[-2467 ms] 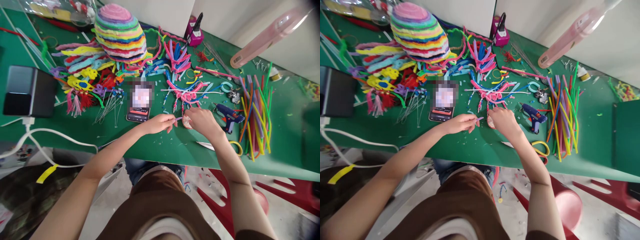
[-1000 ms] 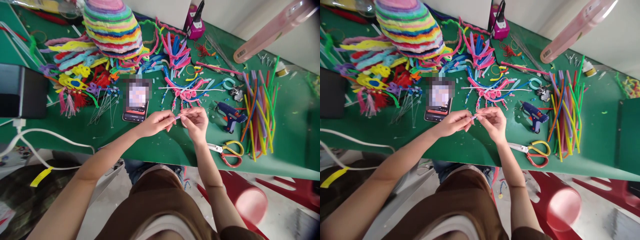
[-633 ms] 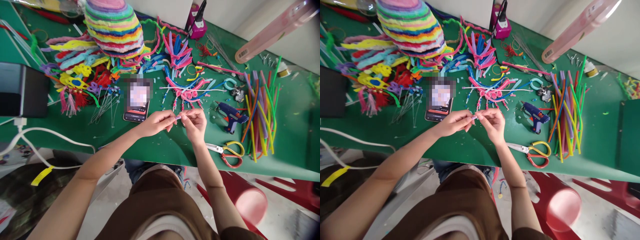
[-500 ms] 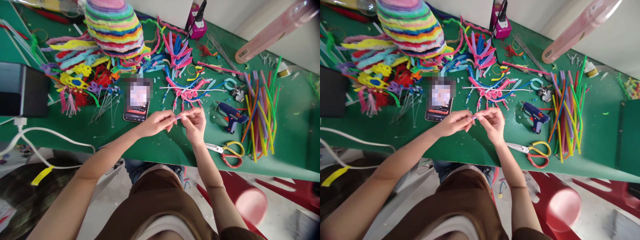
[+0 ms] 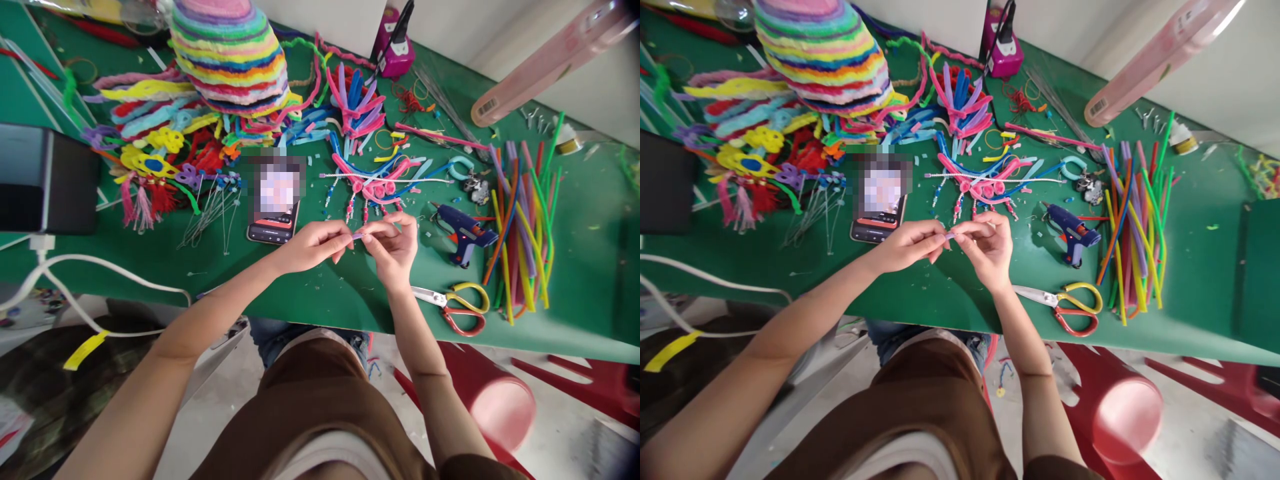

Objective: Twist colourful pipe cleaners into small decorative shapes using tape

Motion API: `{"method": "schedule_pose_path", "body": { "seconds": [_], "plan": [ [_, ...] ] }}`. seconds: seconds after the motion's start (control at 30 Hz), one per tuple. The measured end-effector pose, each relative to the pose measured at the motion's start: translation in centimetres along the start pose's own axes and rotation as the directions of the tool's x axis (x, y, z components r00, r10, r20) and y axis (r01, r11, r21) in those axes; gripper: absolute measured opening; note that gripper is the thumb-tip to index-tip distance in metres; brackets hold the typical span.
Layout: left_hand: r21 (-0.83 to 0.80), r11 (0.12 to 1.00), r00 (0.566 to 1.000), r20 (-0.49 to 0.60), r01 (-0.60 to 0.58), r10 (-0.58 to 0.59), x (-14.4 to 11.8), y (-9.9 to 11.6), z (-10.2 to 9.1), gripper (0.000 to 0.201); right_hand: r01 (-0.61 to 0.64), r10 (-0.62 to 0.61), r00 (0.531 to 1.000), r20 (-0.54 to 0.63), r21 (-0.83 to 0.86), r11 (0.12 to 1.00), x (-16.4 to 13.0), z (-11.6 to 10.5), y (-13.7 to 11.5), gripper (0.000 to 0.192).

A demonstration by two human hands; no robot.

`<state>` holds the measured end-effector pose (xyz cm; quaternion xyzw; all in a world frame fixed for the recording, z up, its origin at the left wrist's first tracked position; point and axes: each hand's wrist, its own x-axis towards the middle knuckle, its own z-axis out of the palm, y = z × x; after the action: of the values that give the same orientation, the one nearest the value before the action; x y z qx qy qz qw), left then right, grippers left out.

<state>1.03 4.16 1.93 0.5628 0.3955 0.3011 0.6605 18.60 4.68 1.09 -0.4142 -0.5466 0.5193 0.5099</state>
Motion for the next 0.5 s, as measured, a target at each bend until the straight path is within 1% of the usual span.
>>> {"method": "schedule_pose_path", "body": {
  "seconds": [0.17, 0.27, 0.4, 0.5],
  "plan": [
    [0.014, 1.0, 1.0, 0.006, 0.013, -0.013, 0.0, 0.1, -0.1, 0.031, 0.033, -0.033, 0.999, 0.0, -0.064, 0.997, -0.1, 0.0, 0.1, 0.038],
    [0.015, 1.0, 1.0, 0.005, 0.01, -0.01, 0.0, 0.1, 0.0, 0.03, 0.083, -0.082, 0.997, 0.012, -0.094, 0.992, -0.2, -0.3, 0.3, 0.033],
    [0.029, 1.0, 1.0, -0.003, 0.002, -0.002, 0.2, 0.0, 0.0, 0.029, 0.218, -0.21, 0.976, 0.064, -0.157, 0.963, -0.2, -1.0, 0.6, 0.028],
    [0.043, 0.999, 1.0, -0.007, 0.017, -0.017, 0.2, -0.2, -0.1, 0.029, 0.345, -0.323, 0.939, 0.122, -0.296, 0.891, -0.1, -1.9, 0.9, 0.03]
  ]
}}
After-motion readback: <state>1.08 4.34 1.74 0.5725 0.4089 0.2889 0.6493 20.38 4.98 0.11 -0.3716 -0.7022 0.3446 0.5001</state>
